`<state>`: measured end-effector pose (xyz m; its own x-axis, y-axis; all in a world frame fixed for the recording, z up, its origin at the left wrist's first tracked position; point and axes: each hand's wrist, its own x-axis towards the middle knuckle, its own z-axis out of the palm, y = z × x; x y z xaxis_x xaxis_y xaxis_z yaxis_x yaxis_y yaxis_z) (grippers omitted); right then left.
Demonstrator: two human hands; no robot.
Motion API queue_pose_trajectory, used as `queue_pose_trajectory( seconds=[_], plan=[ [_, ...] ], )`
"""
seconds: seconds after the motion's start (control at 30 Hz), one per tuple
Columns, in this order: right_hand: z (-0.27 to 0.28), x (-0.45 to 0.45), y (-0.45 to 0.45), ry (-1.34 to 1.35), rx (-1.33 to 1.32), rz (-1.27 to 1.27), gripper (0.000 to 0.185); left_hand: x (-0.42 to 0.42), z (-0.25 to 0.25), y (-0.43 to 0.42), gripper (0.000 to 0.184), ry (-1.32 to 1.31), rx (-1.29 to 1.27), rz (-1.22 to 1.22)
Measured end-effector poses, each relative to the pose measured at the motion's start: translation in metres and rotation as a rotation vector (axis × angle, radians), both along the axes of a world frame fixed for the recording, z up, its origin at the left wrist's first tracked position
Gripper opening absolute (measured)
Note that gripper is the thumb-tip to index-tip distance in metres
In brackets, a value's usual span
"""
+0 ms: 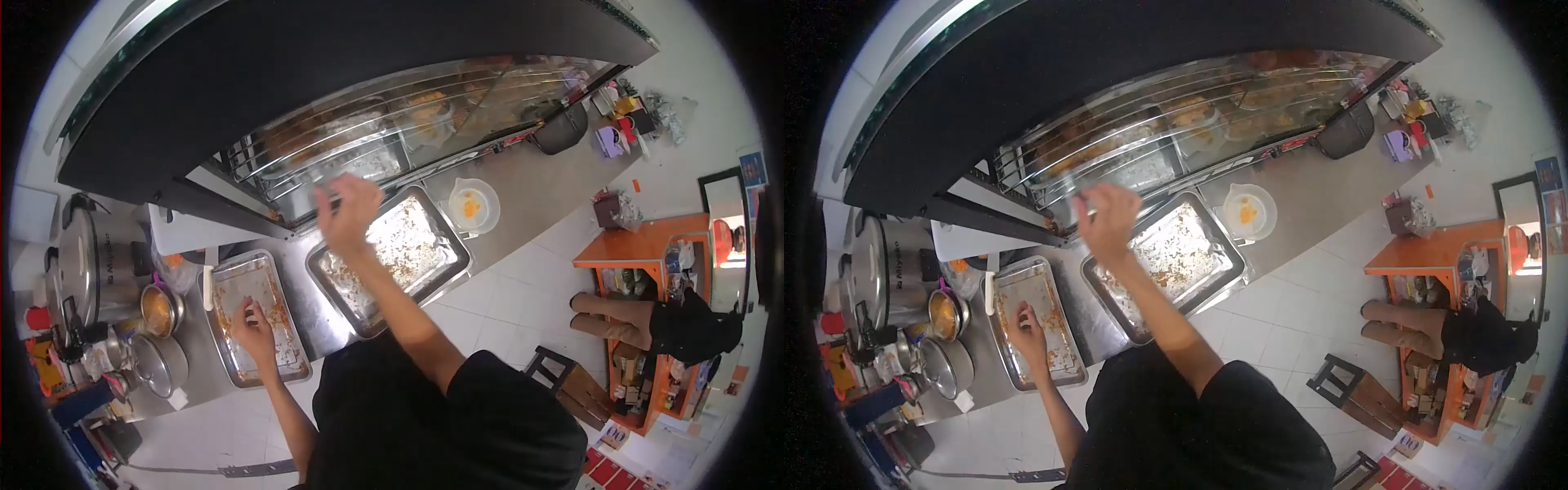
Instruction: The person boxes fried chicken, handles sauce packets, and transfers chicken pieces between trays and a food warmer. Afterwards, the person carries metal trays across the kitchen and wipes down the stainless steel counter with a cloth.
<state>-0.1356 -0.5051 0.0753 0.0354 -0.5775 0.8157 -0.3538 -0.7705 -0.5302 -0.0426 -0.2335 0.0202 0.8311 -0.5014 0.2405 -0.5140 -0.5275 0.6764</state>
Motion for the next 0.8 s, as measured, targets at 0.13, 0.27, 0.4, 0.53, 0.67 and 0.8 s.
queue_pose_trajectory(
  seconds=[0.13, 0.27, 0.4, 0.53, 0.67, 0.8],
  plan=[
    [0.000, -0.040, -0.051, -0.037, 0.064, -0.183, 0.019, -0.028, -0.011, 0.025, 0.016, 0.101, -0.026, 0.063],
    [0.015, -0.066, -0.084, -0.261, 0.284, -0.222, 0.015, -0.053, -0.007, 0.039, 0.016, 0.153, 0.009, 0.106],
    [0.036, -0.062, -0.088, 0.006, 0.125, -0.098, 0.011, -0.061, -0.023, 0.052, 0.016, 0.248, 0.035, 0.138],
    [0.054, -0.053, -0.124, 0.663, 0.217, -0.089, 0.014, -0.061, -0.026, 0.057, 0.018, 0.172, 0.031, 0.098],
    [0.071, -0.037, -0.154, 1.261, 0.320, -0.128, 0.023, -0.061, -0.025, 0.053, 0.018, 0.189, -0.008, 0.097],
    [0.074, -0.026, -0.162, 1.362, 0.166, -0.163, 0.029, -0.064, -0.031, 0.054, 0.017, 0.313, -0.007, 0.107]
  ],
)
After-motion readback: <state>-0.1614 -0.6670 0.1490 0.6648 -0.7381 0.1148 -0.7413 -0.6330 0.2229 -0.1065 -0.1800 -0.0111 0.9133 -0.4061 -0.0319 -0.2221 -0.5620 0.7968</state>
